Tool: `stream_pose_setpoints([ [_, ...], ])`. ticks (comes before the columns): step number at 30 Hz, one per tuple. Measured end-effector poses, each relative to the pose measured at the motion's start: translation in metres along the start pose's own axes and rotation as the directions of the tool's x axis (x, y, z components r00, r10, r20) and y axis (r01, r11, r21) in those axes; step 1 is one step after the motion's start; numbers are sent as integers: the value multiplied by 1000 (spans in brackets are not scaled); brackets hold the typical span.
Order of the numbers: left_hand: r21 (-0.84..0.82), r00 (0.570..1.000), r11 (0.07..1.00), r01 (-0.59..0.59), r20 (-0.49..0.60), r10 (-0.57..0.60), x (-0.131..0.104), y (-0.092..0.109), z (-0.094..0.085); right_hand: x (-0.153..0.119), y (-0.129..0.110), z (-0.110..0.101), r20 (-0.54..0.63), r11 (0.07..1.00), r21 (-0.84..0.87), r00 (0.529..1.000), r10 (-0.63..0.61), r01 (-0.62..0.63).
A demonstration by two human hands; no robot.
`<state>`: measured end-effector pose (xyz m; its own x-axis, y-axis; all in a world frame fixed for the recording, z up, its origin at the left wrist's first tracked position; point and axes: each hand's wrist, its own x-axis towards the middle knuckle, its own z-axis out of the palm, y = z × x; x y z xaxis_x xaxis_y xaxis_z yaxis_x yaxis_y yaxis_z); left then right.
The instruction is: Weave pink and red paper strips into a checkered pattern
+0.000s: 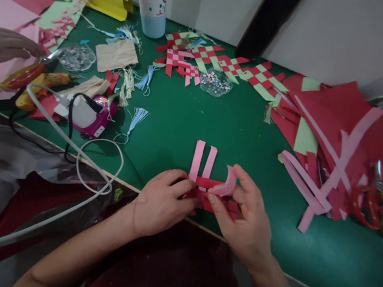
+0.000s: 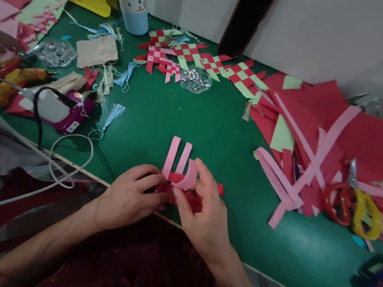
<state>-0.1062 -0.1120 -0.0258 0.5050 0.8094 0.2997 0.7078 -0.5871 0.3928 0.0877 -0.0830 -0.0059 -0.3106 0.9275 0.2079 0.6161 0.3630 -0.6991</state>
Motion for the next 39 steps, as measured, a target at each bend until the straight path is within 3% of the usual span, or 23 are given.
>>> stream_pose_setpoints([
  [5, -4, 1000, 1000, -4, 13, 4, 1, 0, -2, -21, 5, -1, -143, 994, -13, 984, -107, 107],
  [8, 7, 1000, 1000, -17, 21, 16, 3, 2, -6, -28, 9, -5, -162, 987, -106, 978, -134, 118],
  [12, 16, 997, 1000, -22, 69, 21, 7, 4, -12, -31, 11, -15, -82, 958, -247, 981, -174, 149],
  [17, -15, 990, 1000, -23, 139, 25, 13, 6, -17, -31, 16, -20, 15, 956, -259, 990, -137, 136],
  [24, 18, 990, 997, -77, 122, 74, 14, 9, -11, -25, 23, -24, 133, 965, -214, 984, -122, 149],
  [28, 56, 982, 984, -169, 100, 163, 13, 7, -6, -11, 34, -34, 92, 913, -359, 981, -171, 192],
  [31, 75, 976, 975, -209, 69, 204, 12, 6, -4, 2, 44, -41, 147, 864, -452, 974, -172, 221],
  [39, 94, 966, 962, -256, 55, 252, 10, 2, -2, 16, 45, -41, 264, 936, -328, 963, -42, 131],
])
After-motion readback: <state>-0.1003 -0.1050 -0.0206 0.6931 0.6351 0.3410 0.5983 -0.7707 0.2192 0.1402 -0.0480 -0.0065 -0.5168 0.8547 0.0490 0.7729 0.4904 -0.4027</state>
